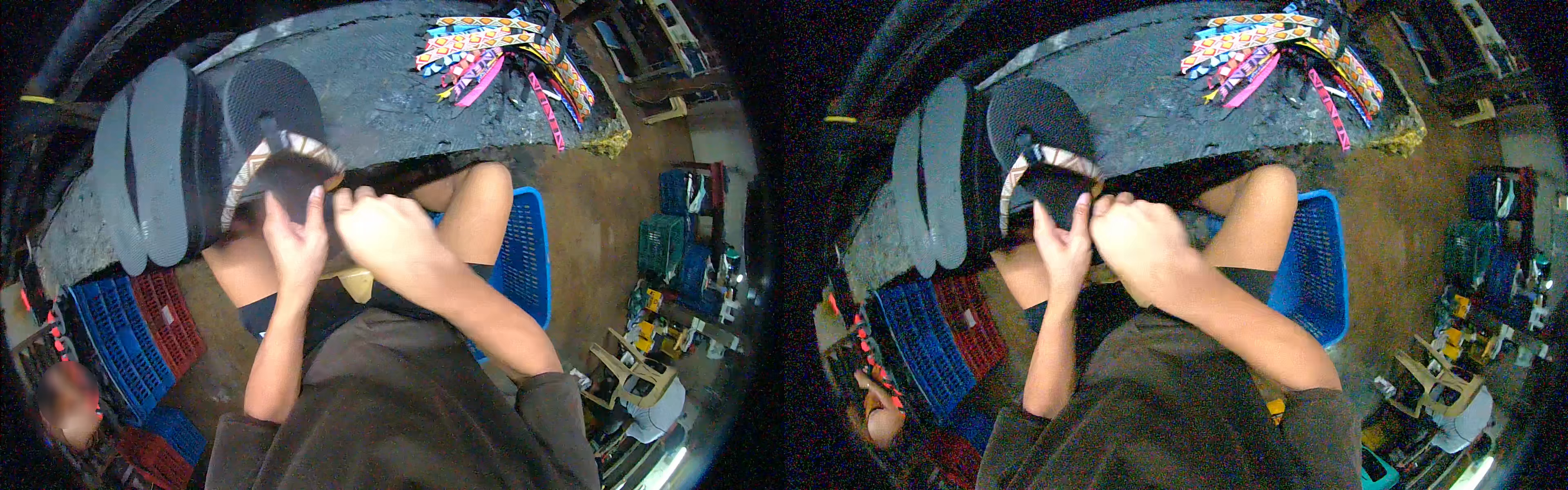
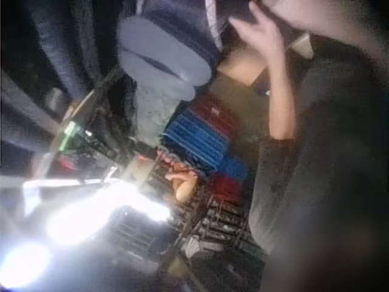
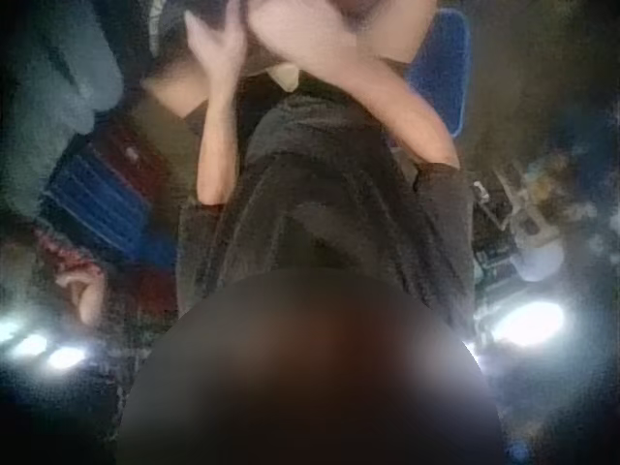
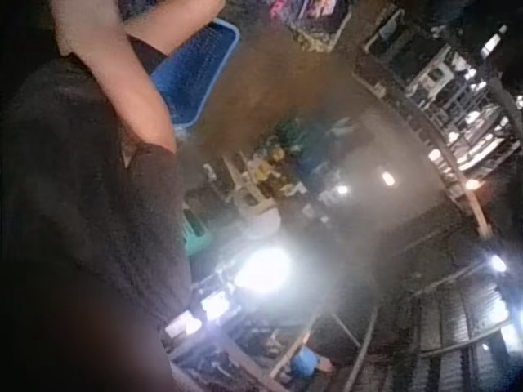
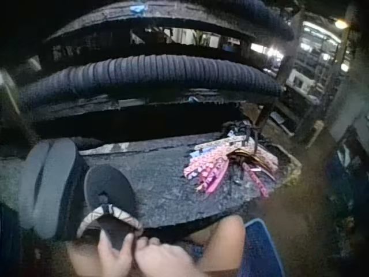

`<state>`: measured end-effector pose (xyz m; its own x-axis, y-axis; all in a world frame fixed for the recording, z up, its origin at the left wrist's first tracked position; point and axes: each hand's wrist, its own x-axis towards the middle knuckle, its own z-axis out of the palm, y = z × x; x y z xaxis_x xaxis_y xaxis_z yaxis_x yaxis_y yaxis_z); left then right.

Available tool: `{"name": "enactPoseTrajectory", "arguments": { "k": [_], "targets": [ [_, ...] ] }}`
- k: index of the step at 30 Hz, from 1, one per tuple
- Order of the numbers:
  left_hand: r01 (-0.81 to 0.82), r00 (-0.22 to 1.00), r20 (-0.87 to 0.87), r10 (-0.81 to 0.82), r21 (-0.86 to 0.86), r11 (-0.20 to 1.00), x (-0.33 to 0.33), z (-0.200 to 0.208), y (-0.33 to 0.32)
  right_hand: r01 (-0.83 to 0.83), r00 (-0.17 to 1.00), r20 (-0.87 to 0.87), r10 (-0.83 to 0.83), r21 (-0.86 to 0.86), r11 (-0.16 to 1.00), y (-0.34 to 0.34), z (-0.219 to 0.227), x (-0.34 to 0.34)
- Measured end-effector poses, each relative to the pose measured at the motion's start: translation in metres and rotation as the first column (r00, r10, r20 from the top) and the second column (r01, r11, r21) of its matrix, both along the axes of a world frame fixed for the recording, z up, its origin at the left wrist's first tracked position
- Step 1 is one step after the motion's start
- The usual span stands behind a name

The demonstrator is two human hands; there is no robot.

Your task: The person assembles flip-flops by attaching colorful straps to black rubber soles. They use a metal awl to thread the straps through pre-punched holes, then pull and adjust the straps to secure them. Finished flip-flops are placed into a blue basket.

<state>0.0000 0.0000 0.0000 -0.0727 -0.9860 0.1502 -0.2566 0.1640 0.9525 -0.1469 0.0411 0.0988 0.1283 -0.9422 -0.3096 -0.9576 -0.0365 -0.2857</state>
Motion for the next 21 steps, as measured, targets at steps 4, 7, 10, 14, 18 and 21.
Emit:
{"name": "enactPoseTrajectory", "arguments": {
  "k": [4, 7, 10, 14, 18, 21],
  "targets": [
    [0.06, 0.997, -0.043, -0.059, 0.02, 0.998, -0.007, 0.048, 0.006, 0.35, 0.762, 0.616, -0.199, -0.134, 0.927, 0.059, -0.013, -0.042],
    [0.214, 0.954, -0.226, -0.197, 0.052, 0.975, -0.029, 0.082, 0.047, 0.397, -0.272, 0.862, -0.427, 0.505, 0.767, 0.074, -0.066, -0.039],
    [0.341, 0.934, -0.167, -0.316, 0.149, 0.928, -0.038, 0.112, 0.06, 0.144, -0.823, 0.528, -0.21, 0.551, 0.822, 0.087, -0.084, -0.014],
    [0.418, 0.891, -0.279, -0.359, 0.195, 0.887, -0.04, 0.132, 0.055, 0.347, -0.482, 0.854, -0.194, 0.389, 0.853, 0.084, -0.062, 0.008],
    [0.462, 0.857, -0.347, -0.381, 0.19, 0.866, -0.04, 0.144, 0.051, 0.524, -0.236, 0.959, -0.156, 0.261, 0.81, 0.077, -0.041, 0.013],
    [0.493, 0.838, -0.39, -0.382, 0.241, 0.836, -0.04, 0.144, 0.053, 0.641, -0.139, 0.983, -0.123, 0.184, 0.745, 0.074, -0.038, 0.015]
  ]
}}
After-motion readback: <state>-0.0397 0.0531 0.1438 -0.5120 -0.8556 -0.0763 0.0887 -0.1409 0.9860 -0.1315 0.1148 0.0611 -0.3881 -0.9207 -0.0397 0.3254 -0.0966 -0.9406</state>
